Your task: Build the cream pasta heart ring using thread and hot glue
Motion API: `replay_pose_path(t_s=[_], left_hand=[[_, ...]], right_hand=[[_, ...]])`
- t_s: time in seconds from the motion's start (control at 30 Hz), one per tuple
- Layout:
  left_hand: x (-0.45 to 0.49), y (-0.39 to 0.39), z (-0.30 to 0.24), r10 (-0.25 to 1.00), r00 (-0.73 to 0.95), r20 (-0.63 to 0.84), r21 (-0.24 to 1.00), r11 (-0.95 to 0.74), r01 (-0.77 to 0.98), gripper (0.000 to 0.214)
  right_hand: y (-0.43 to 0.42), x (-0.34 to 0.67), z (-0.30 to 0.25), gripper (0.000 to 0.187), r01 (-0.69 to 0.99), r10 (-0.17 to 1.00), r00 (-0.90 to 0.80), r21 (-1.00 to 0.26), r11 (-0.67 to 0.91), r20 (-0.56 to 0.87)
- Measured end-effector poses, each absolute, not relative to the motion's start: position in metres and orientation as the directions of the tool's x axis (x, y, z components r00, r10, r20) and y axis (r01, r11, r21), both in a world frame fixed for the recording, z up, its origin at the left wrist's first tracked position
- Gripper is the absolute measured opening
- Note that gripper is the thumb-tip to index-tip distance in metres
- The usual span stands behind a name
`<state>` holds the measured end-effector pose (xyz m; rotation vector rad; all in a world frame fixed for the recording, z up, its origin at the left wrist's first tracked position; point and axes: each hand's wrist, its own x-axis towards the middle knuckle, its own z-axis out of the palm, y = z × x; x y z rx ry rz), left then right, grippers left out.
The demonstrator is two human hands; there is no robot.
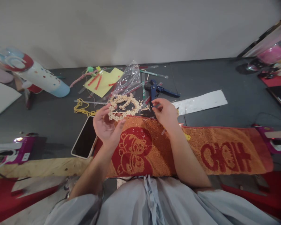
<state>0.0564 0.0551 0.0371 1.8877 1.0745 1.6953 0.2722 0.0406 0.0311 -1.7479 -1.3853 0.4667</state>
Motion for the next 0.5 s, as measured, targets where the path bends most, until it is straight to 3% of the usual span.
replay_pose_path(t_s=[0.2,0.23,0.37,0.5], left_hand=[[0.056,0.055,0.038,0.735,0.004,0.678,0.688,-0.636,0.349,0.040],[0.056,0.055,0.038,0.733,0.010,0.680,0.682,-0.638,0.357,0.041],[0.056,0.055,0.037,0.753,0.005,0.658,0.714,-0.626,0.315,0.039],[0.058,0.055,0.037,0.774,-0.055,0.631,0.774,-0.622,0.118,0.044]], right_hand=[[0.039,0.266,0.037,0.015,0.607,0.922,0.319,-0.794,-0.019,0.221],[0.038,0.265,0.038,0.009,0.575,0.927,0.317,-0.818,-0.020,0.200],[0.037,0.258,0.046,0.024,0.369,0.958,0.274,-0.929,-0.026,0.082],[0.033,0.249,0.051,0.027,0.137,0.986,0.164,-0.991,-0.014,0.009]])
